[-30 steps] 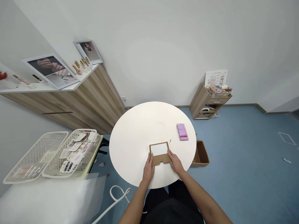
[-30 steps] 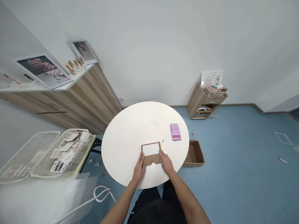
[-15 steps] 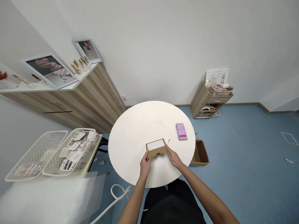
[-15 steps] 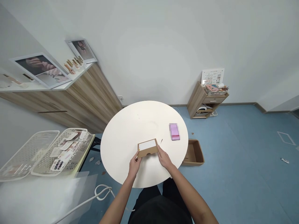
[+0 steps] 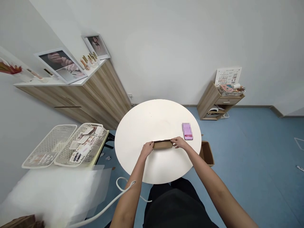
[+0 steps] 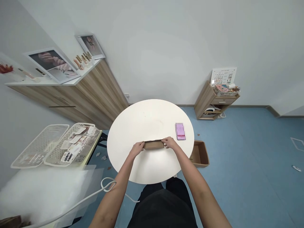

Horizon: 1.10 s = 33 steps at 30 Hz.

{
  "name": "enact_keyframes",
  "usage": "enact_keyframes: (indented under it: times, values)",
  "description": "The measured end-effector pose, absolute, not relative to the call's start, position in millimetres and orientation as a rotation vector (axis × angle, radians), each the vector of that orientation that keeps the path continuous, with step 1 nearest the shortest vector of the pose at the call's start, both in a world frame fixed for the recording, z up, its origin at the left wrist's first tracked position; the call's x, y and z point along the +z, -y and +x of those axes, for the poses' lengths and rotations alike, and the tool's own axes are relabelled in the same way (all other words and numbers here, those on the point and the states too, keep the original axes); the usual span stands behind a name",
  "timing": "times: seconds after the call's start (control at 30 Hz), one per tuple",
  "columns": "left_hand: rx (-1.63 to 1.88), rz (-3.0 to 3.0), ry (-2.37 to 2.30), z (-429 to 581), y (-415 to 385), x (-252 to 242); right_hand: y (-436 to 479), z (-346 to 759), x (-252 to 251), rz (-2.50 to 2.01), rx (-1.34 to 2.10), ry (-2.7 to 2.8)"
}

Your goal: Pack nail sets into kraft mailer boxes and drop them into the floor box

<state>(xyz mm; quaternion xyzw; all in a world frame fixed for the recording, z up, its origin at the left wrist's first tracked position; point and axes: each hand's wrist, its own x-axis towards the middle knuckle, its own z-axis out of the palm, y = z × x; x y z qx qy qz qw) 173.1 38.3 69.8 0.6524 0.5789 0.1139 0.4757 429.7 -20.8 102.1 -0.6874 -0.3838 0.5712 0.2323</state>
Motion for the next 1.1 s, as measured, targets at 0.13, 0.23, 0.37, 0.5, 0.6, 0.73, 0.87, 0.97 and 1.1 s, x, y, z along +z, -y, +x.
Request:
enact_keyframes:
  times: [0.13, 0.23, 0.37, 0.5, 0.6, 0.73, 0.87, 0.97, 1.1]
  values:
    - [0.232, 1.518, -1.317, 167, -48, 72, 17, 436, 98, -1.881, 1.588, 1.002]
    - [0.259, 1.452, -1.258, 159, -48, 71, 17, 437, 92, -1.865, 1.581, 0.974]
    - [0.359, 1.332, -1.206, 153, -45, 66, 17, 437, 85, -1.868, 1.551, 0.993]
    - [0.384, 1.312, -1.181, 152, -46, 64, 17, 437, 82, -1.896, 1.512, 1.021]
    - [0.378, 1.324, -1.155, 150, -48, 65, 17, 436, 82, -1.897, 1.496, 1.078]
    - [0.337, 1.477, -1.113, 144, -49, 63, 21, 435, 80, -1.901, 1.412, 1.265]
    - [0.313, 1.715, -1.117, 140, -42, 58, 35, 430, 74, -1.94, 1.205, 1.469]
    - [0.379, 2.053, -1.123, 140, -27, 52, 53, 422, 66, -1.916, 1.045, 1.658]
    - [0.435, 2.512, -1.173, 146, -2, 46, 74, 407, 52, -1.978, 0.697, 1.95]
